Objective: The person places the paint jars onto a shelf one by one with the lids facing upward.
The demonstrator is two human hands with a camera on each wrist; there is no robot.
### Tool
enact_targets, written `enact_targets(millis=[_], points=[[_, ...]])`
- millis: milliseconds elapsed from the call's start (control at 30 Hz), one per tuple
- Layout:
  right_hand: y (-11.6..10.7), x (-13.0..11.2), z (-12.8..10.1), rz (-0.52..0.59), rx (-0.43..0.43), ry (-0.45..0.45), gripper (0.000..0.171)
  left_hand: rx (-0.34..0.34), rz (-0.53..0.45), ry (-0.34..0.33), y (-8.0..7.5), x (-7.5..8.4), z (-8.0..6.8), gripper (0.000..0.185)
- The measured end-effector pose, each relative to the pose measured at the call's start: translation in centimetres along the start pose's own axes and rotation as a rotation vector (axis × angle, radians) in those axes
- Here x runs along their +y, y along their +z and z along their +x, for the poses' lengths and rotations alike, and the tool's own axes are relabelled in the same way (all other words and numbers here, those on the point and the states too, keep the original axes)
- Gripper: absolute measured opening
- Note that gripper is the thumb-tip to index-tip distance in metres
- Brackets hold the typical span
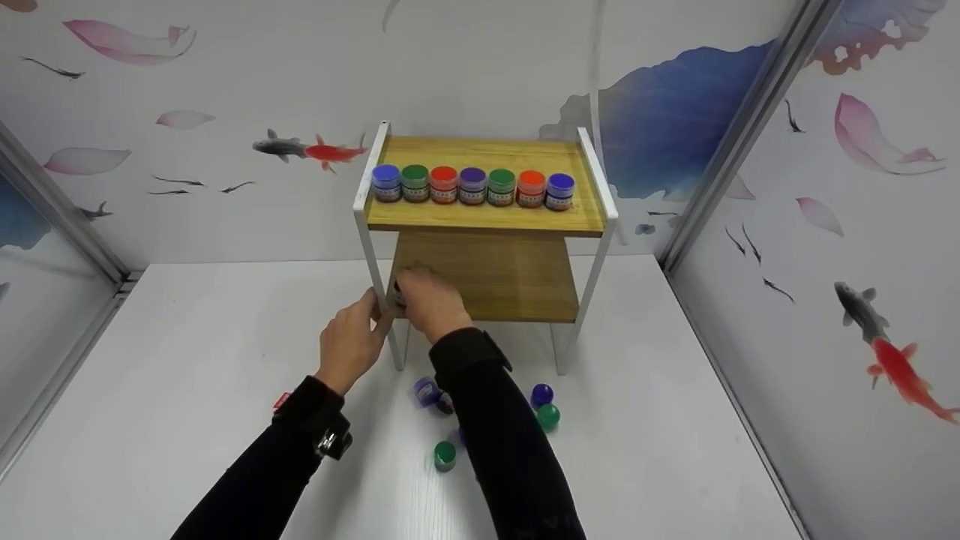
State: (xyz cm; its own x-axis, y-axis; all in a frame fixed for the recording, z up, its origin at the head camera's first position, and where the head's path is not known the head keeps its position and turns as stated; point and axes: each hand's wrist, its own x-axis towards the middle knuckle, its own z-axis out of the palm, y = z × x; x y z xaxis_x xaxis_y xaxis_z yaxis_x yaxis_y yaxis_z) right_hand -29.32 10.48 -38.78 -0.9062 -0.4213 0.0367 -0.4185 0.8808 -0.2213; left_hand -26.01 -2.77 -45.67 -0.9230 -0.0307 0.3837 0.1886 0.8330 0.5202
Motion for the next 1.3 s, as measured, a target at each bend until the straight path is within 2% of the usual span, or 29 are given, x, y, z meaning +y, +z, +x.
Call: enact_targets(millis=[167,433,667,800,1033,1300], points=[[0.5,0.1,0.2,-0.020,0.031,-0.005,0.033,0.011,-0.005,0.009,0.0,0.0,-0.1,0.011],[0.7,0.2,0.5,0.011,0.049,-0.004,0.032,0.024,0.004,0.015,-0.1,0.0,0.0,0.011],[0.7,0.2,0.6,0.026,0.027,-0.009,0.031,-0.004,0.002,0.004,0.0,-0.1,0.0,0.007],[0.7,0.2,0.6,0.037,0.019,-0.005,0.031,0.004,0.001,0.005,0.1,-0.2,0.0,0.008],[-0.1,0.9,-0.2,0.032,0.061,-0.014,0.038,0.009,-0.010,0.004,0.2,0.0,-0.1,0.020],[-0.7,1.9,-1.7,0.064,0.106,-0.007,0.047,-0.008,-0.014,-0.004,0.1,-0.1,-0.1,0.018]])
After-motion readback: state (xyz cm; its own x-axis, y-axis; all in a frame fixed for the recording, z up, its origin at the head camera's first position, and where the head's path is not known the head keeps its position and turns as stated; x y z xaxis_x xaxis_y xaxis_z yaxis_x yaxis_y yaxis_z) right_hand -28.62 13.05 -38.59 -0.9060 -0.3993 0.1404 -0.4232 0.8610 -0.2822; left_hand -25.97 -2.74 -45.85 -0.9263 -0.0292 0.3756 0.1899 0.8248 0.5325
